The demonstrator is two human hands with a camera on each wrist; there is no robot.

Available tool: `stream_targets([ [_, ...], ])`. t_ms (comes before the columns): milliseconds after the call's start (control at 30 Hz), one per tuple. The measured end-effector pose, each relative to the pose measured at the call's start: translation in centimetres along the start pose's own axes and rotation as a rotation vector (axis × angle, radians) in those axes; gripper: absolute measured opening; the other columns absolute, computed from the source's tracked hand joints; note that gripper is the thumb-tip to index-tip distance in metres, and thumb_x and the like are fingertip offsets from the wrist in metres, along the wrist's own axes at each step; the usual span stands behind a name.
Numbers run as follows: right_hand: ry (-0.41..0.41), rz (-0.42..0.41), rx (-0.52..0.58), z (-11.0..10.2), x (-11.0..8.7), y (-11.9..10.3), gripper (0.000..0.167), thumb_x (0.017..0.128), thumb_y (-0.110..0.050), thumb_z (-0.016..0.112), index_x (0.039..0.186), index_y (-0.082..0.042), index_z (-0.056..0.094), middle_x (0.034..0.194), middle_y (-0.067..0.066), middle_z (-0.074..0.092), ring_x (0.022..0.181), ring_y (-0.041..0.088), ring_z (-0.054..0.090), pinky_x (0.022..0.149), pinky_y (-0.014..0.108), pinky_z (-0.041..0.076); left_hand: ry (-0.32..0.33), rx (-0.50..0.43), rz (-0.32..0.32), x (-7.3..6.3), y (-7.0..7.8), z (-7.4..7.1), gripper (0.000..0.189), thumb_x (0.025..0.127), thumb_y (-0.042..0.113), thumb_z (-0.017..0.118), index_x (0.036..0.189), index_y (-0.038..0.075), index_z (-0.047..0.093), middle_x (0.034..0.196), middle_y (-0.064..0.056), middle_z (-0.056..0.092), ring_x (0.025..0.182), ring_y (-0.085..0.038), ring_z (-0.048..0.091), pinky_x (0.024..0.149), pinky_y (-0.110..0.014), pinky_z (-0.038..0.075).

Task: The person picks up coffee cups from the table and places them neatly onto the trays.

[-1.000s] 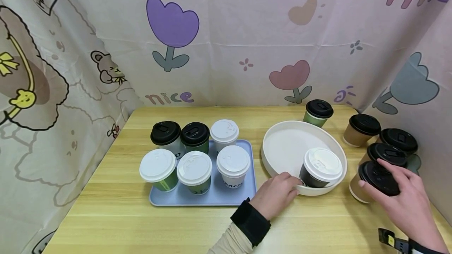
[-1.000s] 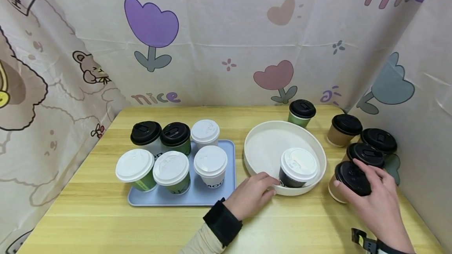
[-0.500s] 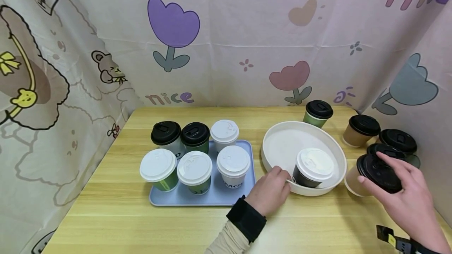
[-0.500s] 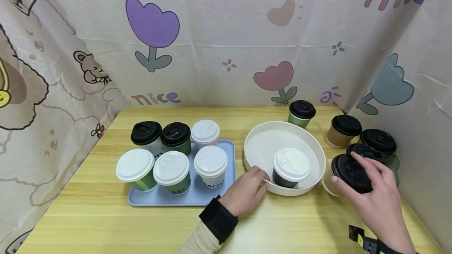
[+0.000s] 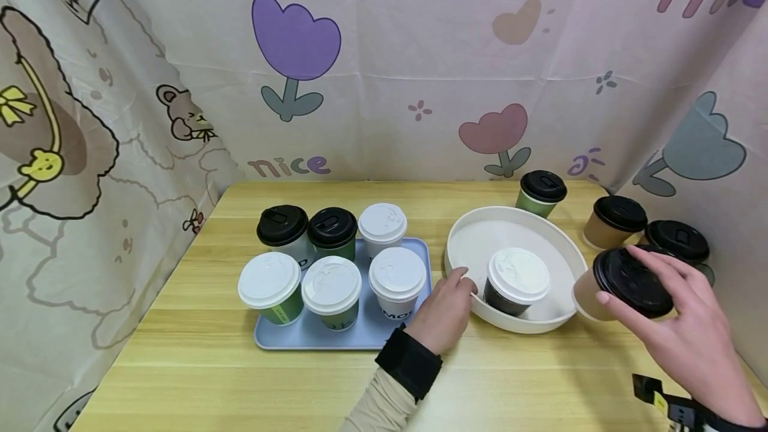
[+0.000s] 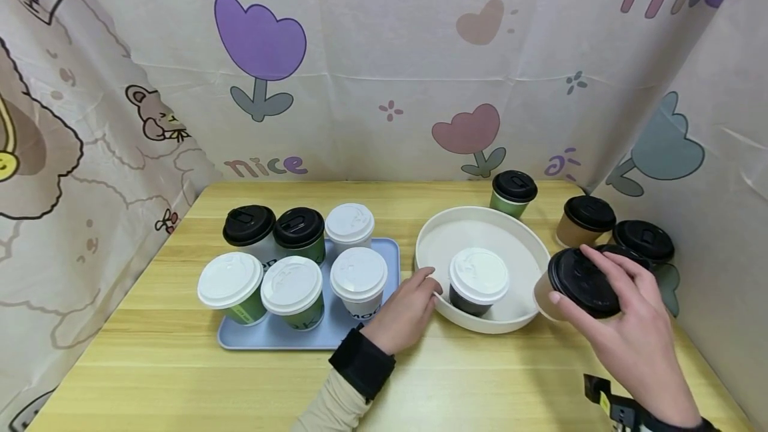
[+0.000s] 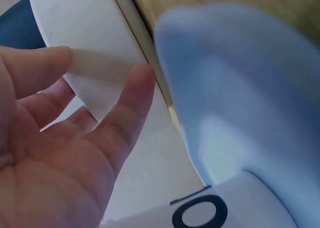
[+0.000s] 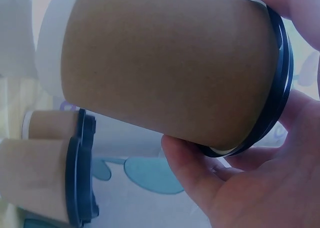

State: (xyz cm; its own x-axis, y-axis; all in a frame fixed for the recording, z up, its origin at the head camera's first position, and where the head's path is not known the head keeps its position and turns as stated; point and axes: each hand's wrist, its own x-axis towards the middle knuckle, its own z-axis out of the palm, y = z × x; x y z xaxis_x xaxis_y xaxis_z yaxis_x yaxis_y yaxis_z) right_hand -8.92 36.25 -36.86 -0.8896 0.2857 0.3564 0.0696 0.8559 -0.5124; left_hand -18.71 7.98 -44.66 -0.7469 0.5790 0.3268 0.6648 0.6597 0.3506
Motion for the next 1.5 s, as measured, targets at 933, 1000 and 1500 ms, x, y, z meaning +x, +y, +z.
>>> stream_targets([
  [933,-0.135,-0.116,0.114,2.7,2.2,-0.7,0.082,0.088,-0.035,0.083,0.158,-0.016,0.044,0.158,0.028,0.034,0.136,0.056,0.032,0.096,0.083,0.028,-0.04,-0.073,-0.018,0.0,-0.6,0.0,0.016,0.104,0.005,0.056,0.116,0.005,0.066,0.148,-0.016,0.054,0.115,-0.033,0.065,0.1,-0.037,0.051],
  [1000,-0.137,-0.122,0.12,2.8,2.2,-0.6,0.082,0.089,-0.034,0.083,0.158,-0.015,0.044,0.158,0.029,0.034,0.136,0.057,0.033,0.096,0.083,0.028,-0.039,-0.069,-0.014,0.0,-0.6,0.0,0.016,0.104,0.006,0.055,0.116,0.005,0.066,0.148,-0.016,0.054,0.115,-0.033,0.065,0.1,-0.037,0.051],
  [1500,-0.208,-0.146,0.098,3.6,2.7,-0.1,0.083,0.088,-0.037,0.082,0.157,-0.012,0.044,0.159,0.03,0.032,0.135,0.058,0.035,0.092,0.082,0.032,-0.031,-0.041,-0.021,0.1,-0.5,0.1,0.015,0.104,0.007,0.056,0.115,0.007,0.066,0.147,-0.015,0.054,0.11,-0.032,0.066,0.097,-0.036,0.052],
])
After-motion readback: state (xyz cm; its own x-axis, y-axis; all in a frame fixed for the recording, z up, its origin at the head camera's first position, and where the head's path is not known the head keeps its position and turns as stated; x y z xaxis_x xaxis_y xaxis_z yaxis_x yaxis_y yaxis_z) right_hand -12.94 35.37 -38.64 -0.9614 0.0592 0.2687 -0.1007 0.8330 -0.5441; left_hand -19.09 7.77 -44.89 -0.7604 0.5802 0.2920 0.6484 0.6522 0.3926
